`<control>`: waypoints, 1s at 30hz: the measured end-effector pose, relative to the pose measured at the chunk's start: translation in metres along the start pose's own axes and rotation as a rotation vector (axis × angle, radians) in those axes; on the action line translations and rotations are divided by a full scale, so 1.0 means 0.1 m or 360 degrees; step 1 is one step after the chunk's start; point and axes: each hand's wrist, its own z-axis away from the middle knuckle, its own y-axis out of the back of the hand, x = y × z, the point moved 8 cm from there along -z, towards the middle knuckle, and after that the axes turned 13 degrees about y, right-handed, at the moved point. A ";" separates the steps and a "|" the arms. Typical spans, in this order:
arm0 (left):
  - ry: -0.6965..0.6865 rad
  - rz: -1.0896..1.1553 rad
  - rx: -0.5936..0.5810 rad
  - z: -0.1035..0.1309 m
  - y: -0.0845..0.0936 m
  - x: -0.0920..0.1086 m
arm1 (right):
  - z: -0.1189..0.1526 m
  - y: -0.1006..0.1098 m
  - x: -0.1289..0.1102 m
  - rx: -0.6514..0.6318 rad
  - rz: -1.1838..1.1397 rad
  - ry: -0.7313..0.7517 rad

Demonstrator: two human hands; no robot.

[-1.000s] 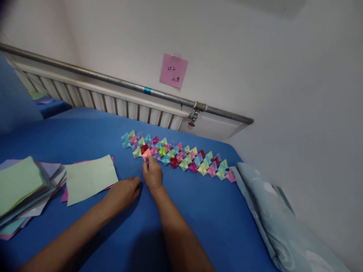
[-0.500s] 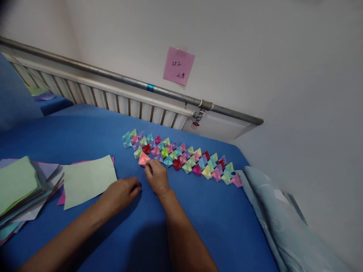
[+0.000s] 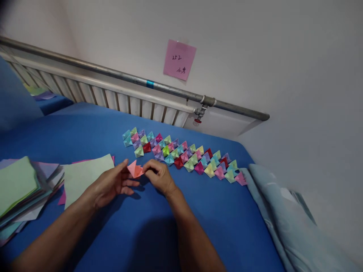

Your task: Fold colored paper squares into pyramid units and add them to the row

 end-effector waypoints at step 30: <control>-0.0751 0.0575 0.0202 0.09 0.12 0.22 | 0.06 -0.23 -0.46 0.0189 0.0917 0.0372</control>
